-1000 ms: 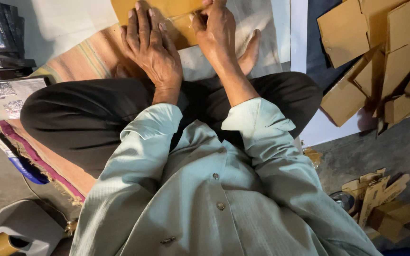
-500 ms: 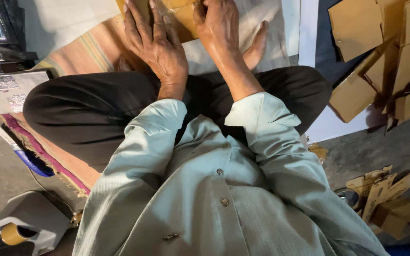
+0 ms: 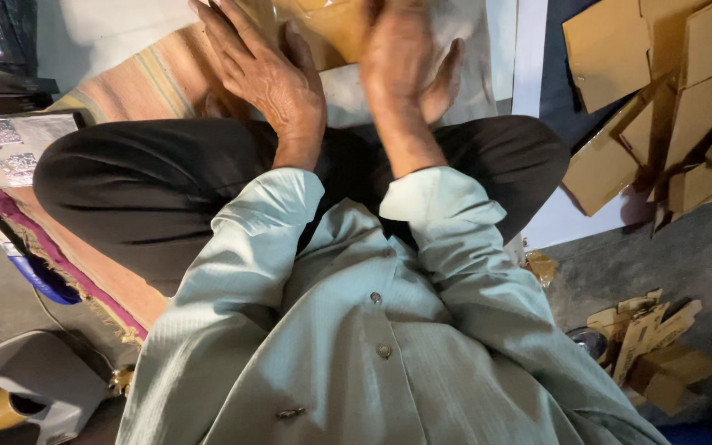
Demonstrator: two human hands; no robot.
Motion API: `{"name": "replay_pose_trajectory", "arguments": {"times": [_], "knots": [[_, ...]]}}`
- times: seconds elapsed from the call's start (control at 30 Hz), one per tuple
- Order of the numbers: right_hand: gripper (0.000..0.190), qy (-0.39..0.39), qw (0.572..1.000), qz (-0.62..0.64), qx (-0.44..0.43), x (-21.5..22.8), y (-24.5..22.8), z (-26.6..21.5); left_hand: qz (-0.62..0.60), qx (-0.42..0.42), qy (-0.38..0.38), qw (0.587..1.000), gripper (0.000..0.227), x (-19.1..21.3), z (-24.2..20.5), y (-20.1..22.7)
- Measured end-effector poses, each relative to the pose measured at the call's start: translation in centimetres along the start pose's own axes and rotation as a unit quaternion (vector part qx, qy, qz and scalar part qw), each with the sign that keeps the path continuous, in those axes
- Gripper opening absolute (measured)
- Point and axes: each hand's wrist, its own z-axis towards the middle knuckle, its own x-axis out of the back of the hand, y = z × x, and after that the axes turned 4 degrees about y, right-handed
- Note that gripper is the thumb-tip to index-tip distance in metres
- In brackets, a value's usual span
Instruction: The person sits on the floor and repeatedly folds small cardboard boxes, then uses a tape dispenser to seal the flaps with clear packing tape. The person handles each box one at a time, folding the sides, applying tape, and setting the sealed box aside.
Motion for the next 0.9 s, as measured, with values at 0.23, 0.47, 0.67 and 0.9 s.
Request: {"name": "replay_pose_trajectory", "arguments": {"times": [0.23,0.47,0.67,0.9], "knots": [[0.041,-0.118,0.95,-0.266,0.118,3.8,-2.0,-2.8,-0.009,0.025,-0.017,0.999,0.081,0.6,0.7,0.5],[0.074,-0.237,0.85,-0.264,0.389,2.1,-3.6,-4.3,-0.098,0.014,0.018,0.995,0.079,2.0,0.7,-0.1],[0.077,-0.22,0.823,-0.276,0.444,-0.2,-3.5,-5.0,-0.144,0.061,-0.016,0.988,0.07,1.5,1.0,-2.1],[0.081,-0.304,0.827,-0.216,0.421,-1.2,-5.1,-4.9,-0.332,0.121,-0.022,0.935,0.055,0.5,0.9,-5.5]]}}
